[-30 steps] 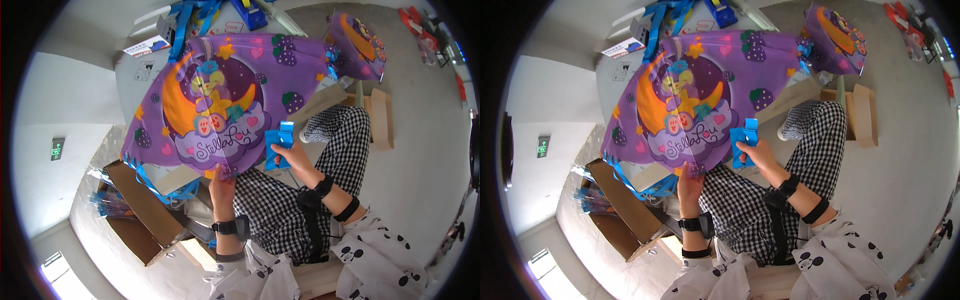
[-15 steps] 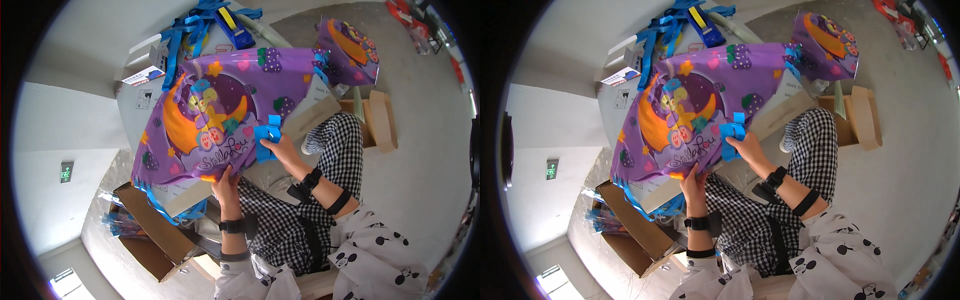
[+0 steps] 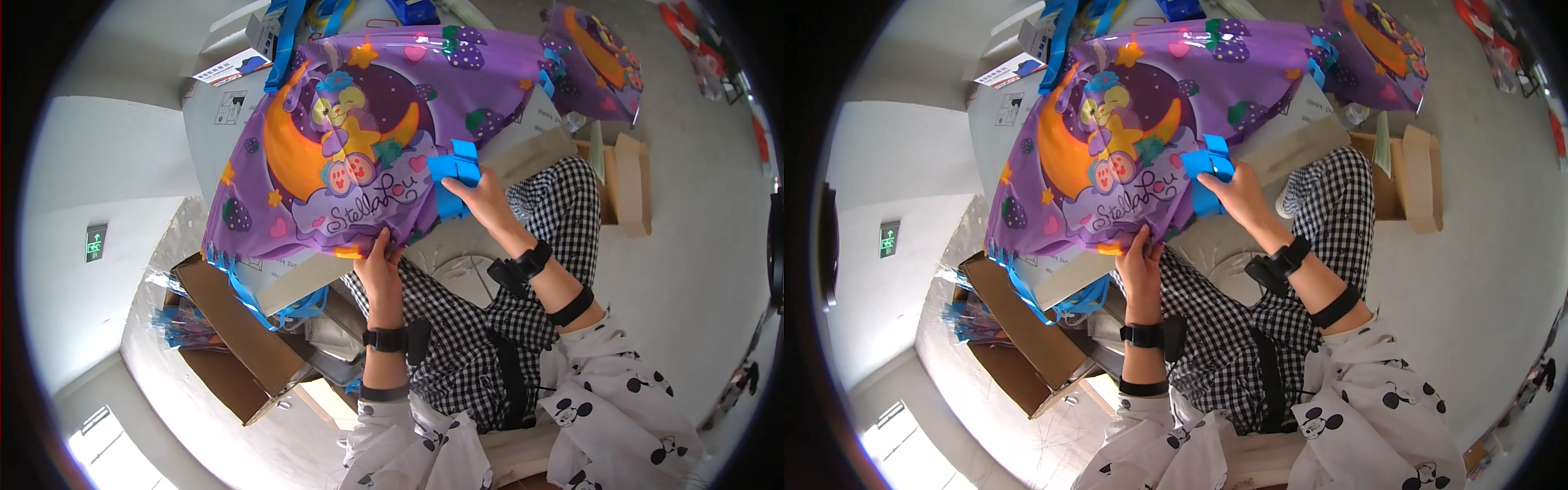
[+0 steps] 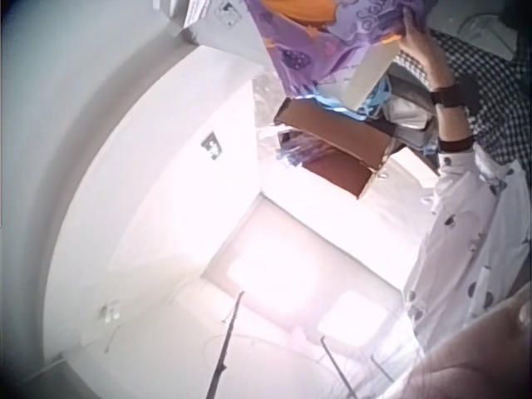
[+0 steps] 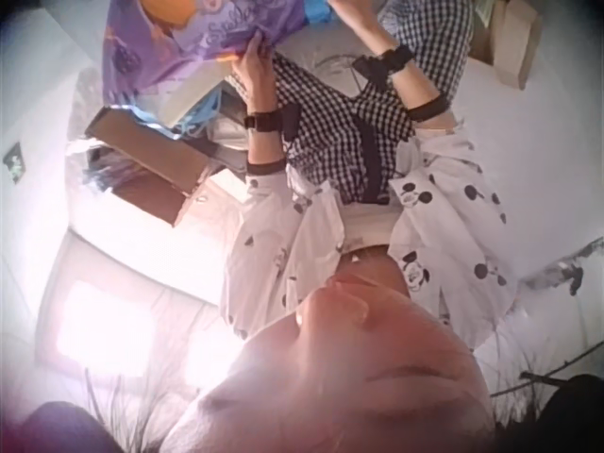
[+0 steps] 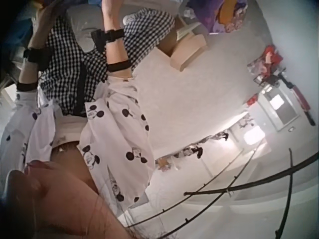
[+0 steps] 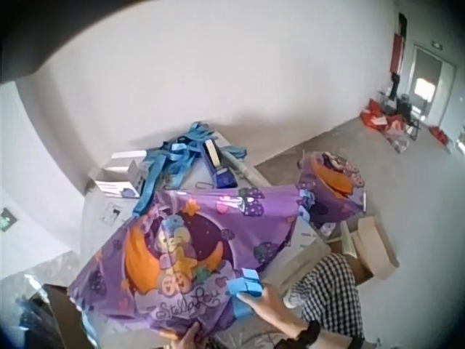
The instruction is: Assembling or decorating a kite by attaching blue ribbons using a tape dispenser.
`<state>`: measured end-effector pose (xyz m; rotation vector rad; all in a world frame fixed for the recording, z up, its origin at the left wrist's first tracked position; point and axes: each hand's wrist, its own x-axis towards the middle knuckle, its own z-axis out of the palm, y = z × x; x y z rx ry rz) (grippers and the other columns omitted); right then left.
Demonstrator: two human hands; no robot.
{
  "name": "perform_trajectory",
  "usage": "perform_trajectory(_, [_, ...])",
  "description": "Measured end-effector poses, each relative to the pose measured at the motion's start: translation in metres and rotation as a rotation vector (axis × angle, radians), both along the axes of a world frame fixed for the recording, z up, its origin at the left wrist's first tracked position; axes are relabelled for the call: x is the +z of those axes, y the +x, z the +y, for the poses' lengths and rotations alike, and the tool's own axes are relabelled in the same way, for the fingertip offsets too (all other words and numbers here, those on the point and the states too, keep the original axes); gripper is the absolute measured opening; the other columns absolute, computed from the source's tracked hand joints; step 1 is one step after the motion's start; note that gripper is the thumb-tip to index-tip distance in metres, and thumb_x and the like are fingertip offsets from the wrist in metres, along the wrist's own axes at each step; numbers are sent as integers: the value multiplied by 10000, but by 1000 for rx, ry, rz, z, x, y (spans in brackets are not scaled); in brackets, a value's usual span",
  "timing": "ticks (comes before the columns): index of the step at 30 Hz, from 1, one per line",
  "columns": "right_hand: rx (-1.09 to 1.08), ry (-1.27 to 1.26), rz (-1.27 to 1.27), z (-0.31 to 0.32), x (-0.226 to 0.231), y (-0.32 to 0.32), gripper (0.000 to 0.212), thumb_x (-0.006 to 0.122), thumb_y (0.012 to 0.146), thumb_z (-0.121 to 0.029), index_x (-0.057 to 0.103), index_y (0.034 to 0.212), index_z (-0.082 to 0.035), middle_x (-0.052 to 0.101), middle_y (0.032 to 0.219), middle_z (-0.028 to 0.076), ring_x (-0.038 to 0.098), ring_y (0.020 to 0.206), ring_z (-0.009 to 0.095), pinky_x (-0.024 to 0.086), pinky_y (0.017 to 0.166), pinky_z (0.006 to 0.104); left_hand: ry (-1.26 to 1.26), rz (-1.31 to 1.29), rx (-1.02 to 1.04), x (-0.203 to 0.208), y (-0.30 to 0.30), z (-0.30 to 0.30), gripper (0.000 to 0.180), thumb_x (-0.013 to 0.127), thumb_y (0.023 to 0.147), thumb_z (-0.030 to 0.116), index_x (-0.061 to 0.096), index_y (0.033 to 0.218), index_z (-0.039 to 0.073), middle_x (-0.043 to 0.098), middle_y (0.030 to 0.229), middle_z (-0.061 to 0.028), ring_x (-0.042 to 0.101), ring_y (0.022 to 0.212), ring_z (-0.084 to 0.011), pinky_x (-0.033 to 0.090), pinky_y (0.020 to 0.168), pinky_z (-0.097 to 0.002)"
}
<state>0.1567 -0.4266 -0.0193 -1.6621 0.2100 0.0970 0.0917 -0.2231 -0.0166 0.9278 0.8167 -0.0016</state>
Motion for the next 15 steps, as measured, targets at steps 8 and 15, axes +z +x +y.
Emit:
perform_trajectory(8, [-123,344,242,-32,23,-20,168,725,835,-177,623,899,-60,591,754,4,564,616,109,454,571,288,-103,-72,104,-9,-24,65,101,637,886,55,585,970,34,623,892,-46,632,810,-165,543,739,-315])
perform_trajectory(15, [-120,150,256,-30,10,16,141,718,836,-147,613,802,-60,604,714,11,556,591,112,437,556,294,-29,-57,138,-27,19,93,171,675,823,-50,611,980,-27,665,952,-101,670,843,-224,565,731,-339])
